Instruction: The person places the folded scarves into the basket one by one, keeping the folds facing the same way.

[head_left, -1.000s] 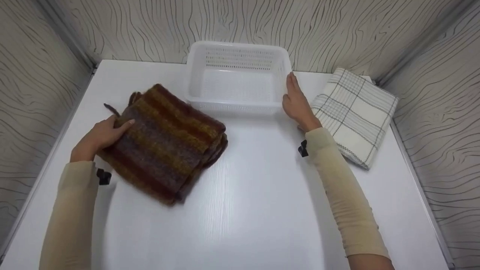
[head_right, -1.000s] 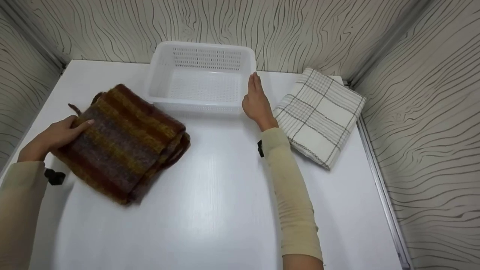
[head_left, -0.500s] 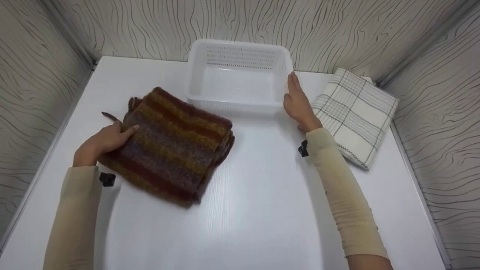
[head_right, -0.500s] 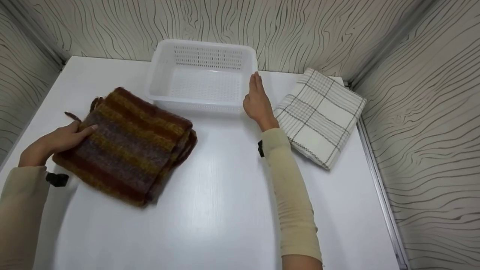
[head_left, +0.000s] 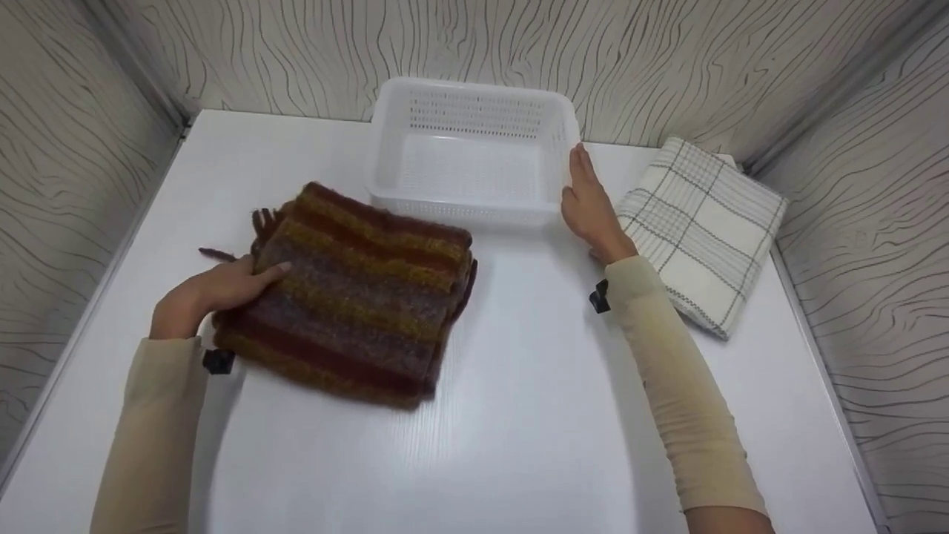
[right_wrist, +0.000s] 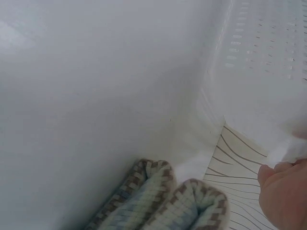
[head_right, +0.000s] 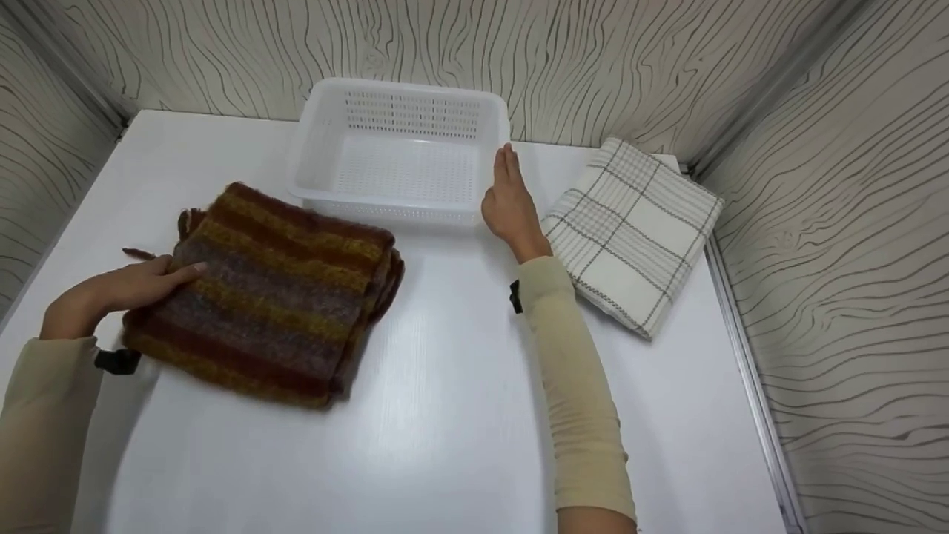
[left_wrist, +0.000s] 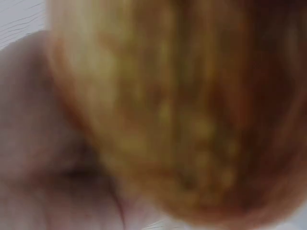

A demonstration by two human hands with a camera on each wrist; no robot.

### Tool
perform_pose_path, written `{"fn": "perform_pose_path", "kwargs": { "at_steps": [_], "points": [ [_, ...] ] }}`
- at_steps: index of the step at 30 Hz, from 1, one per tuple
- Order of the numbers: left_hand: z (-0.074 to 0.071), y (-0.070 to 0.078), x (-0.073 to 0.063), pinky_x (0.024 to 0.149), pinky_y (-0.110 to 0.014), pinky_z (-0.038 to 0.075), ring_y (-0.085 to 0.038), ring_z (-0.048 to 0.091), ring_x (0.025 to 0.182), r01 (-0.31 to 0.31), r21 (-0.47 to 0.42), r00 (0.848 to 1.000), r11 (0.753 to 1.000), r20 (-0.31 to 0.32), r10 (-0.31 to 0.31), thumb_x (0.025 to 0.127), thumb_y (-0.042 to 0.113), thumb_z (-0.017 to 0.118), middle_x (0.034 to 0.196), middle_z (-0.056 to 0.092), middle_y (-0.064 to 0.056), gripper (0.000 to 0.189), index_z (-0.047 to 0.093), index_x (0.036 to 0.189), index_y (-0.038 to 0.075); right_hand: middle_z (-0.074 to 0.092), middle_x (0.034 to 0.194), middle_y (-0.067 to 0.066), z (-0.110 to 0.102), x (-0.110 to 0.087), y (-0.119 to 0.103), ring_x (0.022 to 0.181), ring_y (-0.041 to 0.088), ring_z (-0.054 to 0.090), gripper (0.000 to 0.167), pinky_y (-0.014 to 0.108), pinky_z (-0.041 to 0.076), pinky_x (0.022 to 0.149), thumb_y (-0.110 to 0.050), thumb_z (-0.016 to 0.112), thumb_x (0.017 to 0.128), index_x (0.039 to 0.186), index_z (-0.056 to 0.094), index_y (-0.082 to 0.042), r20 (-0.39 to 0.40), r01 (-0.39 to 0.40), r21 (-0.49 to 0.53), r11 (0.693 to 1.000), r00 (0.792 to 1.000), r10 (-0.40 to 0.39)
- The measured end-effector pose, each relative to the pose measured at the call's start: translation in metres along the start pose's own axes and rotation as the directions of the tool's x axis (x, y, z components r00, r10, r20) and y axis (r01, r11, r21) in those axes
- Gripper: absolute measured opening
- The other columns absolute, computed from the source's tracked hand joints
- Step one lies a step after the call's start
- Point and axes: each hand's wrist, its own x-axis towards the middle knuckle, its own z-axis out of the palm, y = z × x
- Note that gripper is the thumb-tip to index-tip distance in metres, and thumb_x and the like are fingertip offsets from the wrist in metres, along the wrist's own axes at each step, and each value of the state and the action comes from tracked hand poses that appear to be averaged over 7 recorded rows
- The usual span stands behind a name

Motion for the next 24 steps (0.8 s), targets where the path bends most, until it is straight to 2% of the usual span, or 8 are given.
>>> {"fn": "perform_pose_path", "kwargs": {
  "at_steps": [3,7,10,12,14,17,20,24],
  "points": [
    [0.002,0.003,-0.004,0.12,-0.074,0.03,-0.062,0.027,0.15,-0.008,0.015,1.0,1.0,0.024,0.008,0.104,0.078,0.021,0.165,0.018,-0.044,0.111,0.002,0.162,-0.015,-0.005,0.18,0.008,0.001,0.0,0.0,0.167,0.023,-0.005,0.068,0.042,0.002,0.137,-0.015,0.029,0.108,0.168,-0.001,-0.005,-0.004,-0.006,0.0,1.0,1.0,0.006],
    [0.003,0.007,-0.008,0.111,-0.067,0.044,-0.051,0.054,0.135,-0.022,0.014,0.998,1.0,0.06,0.021,0.104,0.077,0.024,0.155,0.042,-0.04,0.11,0.015,0.16,-0.017,-0.003,0.18,0.007,0.002,-0.001,-0.001,0.167,0.023,-0.003,0.067,0.041,0.003,0.137,-0.017,0.029,0.108,0.169,0.002,-0.005,-0.014,-0.019,-0.002,1.0,1.0,0.019],
    [0.003,0.009,-0.009,0.097,-0.052,0.051,-0.031,0.064,0.105,-0.023,0.005,0.997,1.0,0.07,0.023,0.104,0.077,0.027,0.118,0.063,-0.026,0.107,0.03,0.155,-0.017,-0.002,0.18,0.007,0.003,-0.001,-0.001,0.168,0.022,-0.003,0.067,0.04,0.002,0.137,-0.018,0.029,0.108,0.169,0.003,-0.005,-0.019,-0.02,-0.002,1.0,1.0,0.02],
    [0.002,0.009,-0.011,0.091,-0.046,0.051,-0.023,0.062,0.092,-0.02,0.001,0.997,1.0,0.069,0.02,0.103,0.078,0.027,0.097,0.062,-0.013,0.102,0.042,0.148,-0.013,-0.002,0.18,0.006,0.004,0.0,-0.001,0.168,0.023,-0.002,0.067,0.04,0.003,0.137,-0.017,0.029,0.108,0.169,0.003,-0.006,-0.021,-0.019,0.0,1.0,1.0,0.019],
    [0.002,0.008,-0.012,0.09,-0.045,0.053,-0.021,0.061,0.09,-0.02,-0.017,0.997,1.0,0.069,0.021,0.103,0.078,0.028,0.089,0.056,-0.007,0.097,0.047,0.142,-0.009,-0.001,0.18,0.007,0.004,0.001,0.0,0.168,0.024,-0.001,0.067,0.041,0.003,0.137,-0.017,0.029,0.108,0.169,0.004,-0.006,-0.028,-0.013,0.001,1.0,1.0,0.013],
    [0.001,0.006,-0.013,0.093,-0.051,0.059,-0.031,0.067,0.107,-0.022,-0.062,0.997,0.998,0.072,0.026,0.102,0.08,0.029,0.11,0.064,-0.019,0.1,0.043,0.148,-0.007,-0.001,0.18,0.006,0.004,0.003,0.001,0.168,0.026,0.0,0.067,0.043,0.004,0.137,-0.017,0.03,0.108,0.169,0.004,-0.006,-0.03,-0.009,0.001,1.0,1.0,0.009],
    [0.002,0.003,-0.014,0.096,-0.055,0.06,-0.038,0.062,0.125,-0.015,-0.098,0.998,0.995,0.056,0.021,0.1,0.082,0.031,0.139,0.056,-0.029,0.109,0.028,0.158,-0.011,-0.001,0.18,0.006,0.002,0.004,0.001,0.168,0.027,0.0,0.067,0.044,0.005,0.137,-0.022,0.031,0.11,0.169,0.005,-0.006,-0.019,-0.004,-0.007,1.0,1.0,0.003],
    [0.004,-0.001,-0.013,0.094,-0.055,0.061,-0.042,0.064,0.121,-0.016,-0.129,1.0,0.991,-0.003,0.015,0.099,0.082,0.035,0.139,0.051,-0.036,0.115,0.017,0.155,-0.017,-0.002,0.18,0.006,-0.006,0.003,0.001,0.167,0.029,0.002,0.071,0.048,0.006,0.136,-0.047,0.029,0.112,0.17,0.01,-0.009,0.009,-0.036,-0.017,0.999,0.999,0.036]
  ]
}}
